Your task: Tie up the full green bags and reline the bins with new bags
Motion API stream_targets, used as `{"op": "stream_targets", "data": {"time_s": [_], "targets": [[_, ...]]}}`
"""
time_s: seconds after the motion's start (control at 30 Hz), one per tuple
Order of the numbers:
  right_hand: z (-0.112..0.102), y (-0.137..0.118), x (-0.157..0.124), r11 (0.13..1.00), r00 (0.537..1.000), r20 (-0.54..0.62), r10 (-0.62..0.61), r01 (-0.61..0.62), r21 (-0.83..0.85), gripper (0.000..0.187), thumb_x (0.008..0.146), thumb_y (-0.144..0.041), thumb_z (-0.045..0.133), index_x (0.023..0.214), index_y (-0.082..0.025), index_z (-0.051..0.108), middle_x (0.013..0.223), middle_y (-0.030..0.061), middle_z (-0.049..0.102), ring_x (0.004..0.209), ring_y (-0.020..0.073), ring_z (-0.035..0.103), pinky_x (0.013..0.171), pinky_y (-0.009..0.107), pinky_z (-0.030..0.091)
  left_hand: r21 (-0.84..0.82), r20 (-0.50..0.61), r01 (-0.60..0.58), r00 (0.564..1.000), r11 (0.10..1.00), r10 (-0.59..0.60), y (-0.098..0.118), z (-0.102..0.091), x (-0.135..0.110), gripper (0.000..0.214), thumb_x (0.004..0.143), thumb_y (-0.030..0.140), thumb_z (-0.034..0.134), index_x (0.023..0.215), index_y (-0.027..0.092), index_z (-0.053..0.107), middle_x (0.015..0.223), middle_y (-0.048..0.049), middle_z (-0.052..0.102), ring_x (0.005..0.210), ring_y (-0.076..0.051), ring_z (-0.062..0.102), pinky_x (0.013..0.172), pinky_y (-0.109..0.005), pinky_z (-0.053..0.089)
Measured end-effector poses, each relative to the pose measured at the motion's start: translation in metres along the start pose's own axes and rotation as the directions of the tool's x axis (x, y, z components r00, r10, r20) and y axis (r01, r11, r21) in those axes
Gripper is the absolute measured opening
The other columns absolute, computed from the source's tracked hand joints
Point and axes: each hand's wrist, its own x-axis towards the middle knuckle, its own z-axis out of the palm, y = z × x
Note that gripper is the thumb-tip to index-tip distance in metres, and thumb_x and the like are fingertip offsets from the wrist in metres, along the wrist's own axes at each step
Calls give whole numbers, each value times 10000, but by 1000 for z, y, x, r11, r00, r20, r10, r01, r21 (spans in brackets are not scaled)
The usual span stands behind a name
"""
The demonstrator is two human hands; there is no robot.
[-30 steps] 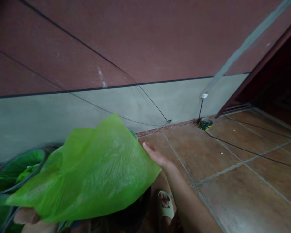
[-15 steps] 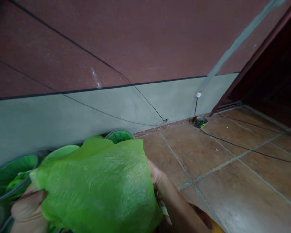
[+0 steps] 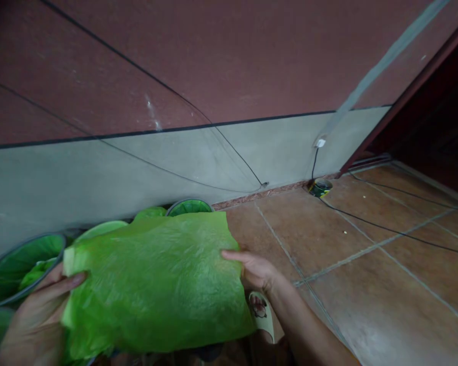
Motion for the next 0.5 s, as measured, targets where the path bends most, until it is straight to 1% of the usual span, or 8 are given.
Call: {"op": "stream_targets", "data": {"time_s": [0.03,0.1,0.17,0.2,0.27,0.33,0.4,0.5], "targets": [[-1,-1,-1,998,999,-20,-28,27,-51,342,677,-302,786,994,-186,733,969,80,758,901,246,705,913,425,528,22,24,10,1000,1000,-11,0,-3,5,605,449,206,783,1030,331,671,875,55,764,649,-257,700,543,-370,600],[-4,-4,-2,990,992,-66,-103,96,-104,372,614,-230,811,973,-172,733,945,84,760,830,246,714,850,408,554,73,62,36,997,997,-41,2,-6,15,547,438,230,817,960,319,683,846,45,765,681,-261,702,583,-363,600],[-9,-9,-1,981,973,-145,-179,166,-96,469,588,-208,821,1040,-162,707,960,85,758,803,239,715,807,382,565,120,96,38,994,992,-50,4,-7,26,494,421,241,846,887,290,689,824,22,763,729,-260,702,624,-342,593],[-13,-11,0,976,955,-203,-215,201,-87,546,579,-195,826,1104,-167,680,977,80,755,805,234,714,793,368,567,138,118,33,992,990,-49,5,-6,31,490,416,239,855,876,277,690,827,9,762,757,-260,701,640,-332,589],[-21,-16,1,962,905,-326,-272,258,-88,710,571,-170,833,1241,-198,600,991,60,753,809,222,712,769,346,569,148,138,21,990,989,-42,3,-5,41,508,419,223,861,898,253,694,848,-9,760,799,-249,695,663,-309,578],[-29,-20,1,946,853,-409,-323,301,-119,804,573,-166,835,1316,-239,538,961,34,756,798,210,708,735,327,566,128,127,4,992,992,-20,-1,-3,48,540,437,200,854,951,230,694,844,-8,754,780,-215,684,665,-277,560],[-36,-24,0,925,818,-433,-379,352,-145,791,580,-183,832,1310,-277,543,959,10,754,808,196,702,729,309,555,90,88,-34,996,995,26,-7,0,53,567,449,175,838,995,201,687,767,8,733,698,-170,658,628,-238,528],[-44,-30,-1,897,789,-428,-440,402,-183,595,571,-229,831,1140,-270,661,949,1,753,805,177,690,738,294,532,47,36,-120,992,992,119,-13,8,55,673,458,146,800,1114,182,657,652,39,677,633,-141,626,589,-207,481]]}}
